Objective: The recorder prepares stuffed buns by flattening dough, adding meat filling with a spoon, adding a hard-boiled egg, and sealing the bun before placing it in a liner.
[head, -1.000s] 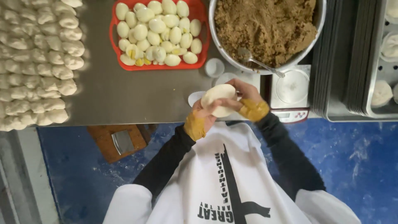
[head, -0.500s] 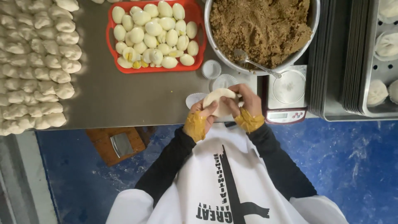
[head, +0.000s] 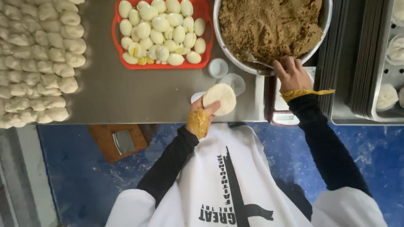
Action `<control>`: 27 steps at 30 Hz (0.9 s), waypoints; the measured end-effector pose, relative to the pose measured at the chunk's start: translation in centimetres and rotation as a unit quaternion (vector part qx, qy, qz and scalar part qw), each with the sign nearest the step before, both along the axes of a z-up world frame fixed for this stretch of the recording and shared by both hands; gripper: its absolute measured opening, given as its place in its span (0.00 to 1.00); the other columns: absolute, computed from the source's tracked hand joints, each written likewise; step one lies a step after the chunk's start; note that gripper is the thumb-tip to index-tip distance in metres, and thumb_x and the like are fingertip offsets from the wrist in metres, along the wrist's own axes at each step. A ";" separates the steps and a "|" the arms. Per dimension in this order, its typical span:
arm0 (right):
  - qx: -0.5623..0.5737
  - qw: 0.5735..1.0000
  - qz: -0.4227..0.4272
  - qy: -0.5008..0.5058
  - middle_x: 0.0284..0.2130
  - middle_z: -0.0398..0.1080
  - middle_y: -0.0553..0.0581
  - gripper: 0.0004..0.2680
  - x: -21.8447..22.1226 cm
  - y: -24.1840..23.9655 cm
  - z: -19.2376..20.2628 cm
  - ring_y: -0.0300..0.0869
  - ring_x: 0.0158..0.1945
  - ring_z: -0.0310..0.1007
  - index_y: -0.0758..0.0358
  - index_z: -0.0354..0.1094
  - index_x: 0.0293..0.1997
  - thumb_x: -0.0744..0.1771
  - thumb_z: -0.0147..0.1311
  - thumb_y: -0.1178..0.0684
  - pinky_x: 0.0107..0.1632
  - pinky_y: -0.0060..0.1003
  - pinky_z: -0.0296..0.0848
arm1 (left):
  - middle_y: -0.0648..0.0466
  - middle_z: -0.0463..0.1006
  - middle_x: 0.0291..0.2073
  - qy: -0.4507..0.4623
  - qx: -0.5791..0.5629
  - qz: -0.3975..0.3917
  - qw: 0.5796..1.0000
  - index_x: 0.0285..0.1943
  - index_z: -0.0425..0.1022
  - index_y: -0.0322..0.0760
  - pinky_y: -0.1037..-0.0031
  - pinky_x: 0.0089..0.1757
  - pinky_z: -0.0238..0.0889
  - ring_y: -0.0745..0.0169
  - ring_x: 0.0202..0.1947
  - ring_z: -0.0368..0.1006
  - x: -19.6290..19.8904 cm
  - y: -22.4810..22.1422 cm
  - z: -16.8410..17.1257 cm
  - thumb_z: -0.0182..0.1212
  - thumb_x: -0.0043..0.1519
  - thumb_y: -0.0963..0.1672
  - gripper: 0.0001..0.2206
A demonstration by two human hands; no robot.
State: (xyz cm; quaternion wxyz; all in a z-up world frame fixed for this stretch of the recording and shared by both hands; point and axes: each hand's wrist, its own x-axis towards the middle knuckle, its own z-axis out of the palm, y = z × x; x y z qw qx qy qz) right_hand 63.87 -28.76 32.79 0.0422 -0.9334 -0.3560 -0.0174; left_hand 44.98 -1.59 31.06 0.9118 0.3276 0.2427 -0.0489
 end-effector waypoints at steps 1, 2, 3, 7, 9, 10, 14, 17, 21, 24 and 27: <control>-0.008 1.000 0.017 0.008 0.55 0.67 0.62 0.18 -0.2 0.0 0.3 0.57 0.54 0.67 0.59 0.67 0.62 0.64 0.54 0.64 0.51 0.47 0.72 | 0.48 0.78 0.55 -0.004 0.011 -0.002 1.000 0.65 0.72 0.28 0.67 0.57 0.68 0.58 0.55 0.74 -0.1 0.1 0.2 0.65 0.62 0.37 0.20; -0.007 1.000 0.018 0.006 0.55 0.67 0.62 0.18 0.2 0.4 0.7 0.57 0.54 0.67 0.59 0.67 0.62 0.64 0.54 0.64 0.51 0.47 0.72 | 0.48 0.78 0.55 -0.007 0.012 -0.001 1.000 0.65 0.72 0.28 0.67 0.57 0.68 0.58 0.55 0.74 -0.1 0.3 0.0 0.65 0.62 0.37 0.20; -0.005 0.999 0.037 -0.001 0.54 0.67 0.63 0.19 0.6 0.7 1.1 0.56 0.54 0.67 0.60 0.66 0.63 0.64 0.52 0.65 0.51 0.47 0.72 | 0.48 0.78 0.56 -0.008 0.004 -0.004 1.000 0.65 0.71 0.27 0.67 0.57 0.68 0.58 0.56 0.74 0.0 0.5 -0.2 0.64 0.63 0.37 0.20; 0.004 0.998 0.059 -0.005 0.48 0.68 0.62 0.15 0.4 1.6 2.4 0.55 0.52 0.68 0.63 0.66 0.60 0.66 0.50 0.62 0.53 0.48 0.71 | 0.48 0.78 0.56 0.000 -0.031 -0.003 1.000 0.64 0.70 0.27 0.66 0.57 0.68 0.58 0.56 0.74 -0.6 0.4 -1.8 0.65 0.61 0.36 0.21; 0.008 0.999 0.043 0.009 0.46 0.68 0.62 0.14 0.9 1.6 1.6 0.55 0.50 0.68 0.62 0.66 0.60 0.67 0.49 0.62 0.52 0.48 0.70 | 0.48 0.77 0.55 0.013 -0.031 0.002 0.999 0.64 0.70 0.28 0.66 0.56 0.69 0.58 0.55 0.75 -0.5 0.4 -1.8 0.65 0.61 0.36 0.21; 0.010 0.999 0.028 0.024 0.43 0.68 0.62 0.14 1.0 1.5 1.2 0.55 0.49 0.67 0.62 0.66 0.60 0.68 0.48 0.63 0.51 0.48 0.69 | 0.48 0.77 0.54 0.028 -0.032 0.006 0.999 0.64 0.70 0.28 0.65 0.56 0.69 0.57 0.55 0.75 -0.5 0.3 -1.8 0.65 0.60 0.36 0.22; 0.012 0.998 0.048 0.023 0.42 0.67 0.62 0.14 0.4 2.7 2.6 0.55 0.47 0.66 0.64 0.65 0.60 0.67 0.48 0.62 0.49 0.47 0.70 | 0.47 0.78 0.56 0.029 -0.057 0.032 0.997 0.64 0.70 0.26 0.67 0.56 0.69 0.57 0.56 0.75 -0.1 0.1 -2.9 0.65 0.60 0.37 0.21; 0.003 0.999 0.049 0.023 0.41 0.68 0.64 0.15 -0.3 2.9 3.3 0.57 0.45 0.70 0.63 0.65 0.59 0.65 0.50 0.61 0.41 0.46 0.73 | 0.47 0.77 0.55 0.038 -0.055 0.034 0.997 0.64 0.70 0.26 0.66 0.56 0.69 0.56 0.55 0.74 0.5 0.0 -2.4 0.66 0.61 0.37 0.21; 0.003 0.999 -0.026 0.047 0.45 0.72 0.65 0.16 -1.2 2.4 3.7 0.55 0.35 0.75 0.59 0.63 0.65 0.68 0.48 0.62 0.28 0.44 0.73 | 0.47 0.78 0.54 0.040 -0.052 0.032 0.997 0.62 0.71 0.26 0.67 0.56 0.70 0.56 0.55 0.75 1.2 0.4 -2.3 0.66 0.61 0.38 0.20; 0.016 0.999 -0.044 0.020 0.46 0.74 0.64 0.20 -1.3 2.6 4.1 0.55 0.30 0.76 0.57 0.62 0.69 0.67 0.49 0.62 0.27 0.45 0.73 | 0.46 0.78 0.54 0.031 -0.045 0.030 0.998 0.61 0.71 0.25 0.66 0.56 0.70 0.56 0.55 0.75 1.6 0.5 -2.3 0.66 0.61 0.37 0.19; 0.032 0.998 -0.052 0.023 0.44 0.75 0.65 0.22 -1.6 3.2 4.0 0.57 0.29 0.75 0.56 0.62 0.69 0.65 0.51 0.61 0.29 0.48 0.72 | 0.46 0.78 0.54 0.022 -0.048 0.022 0.998 0.61 0.71 0.25 0.66 0.55 0.70 0.55 0.54 0.75 1.4 0.4 -2.8 0.66 0.62 0.37 0.18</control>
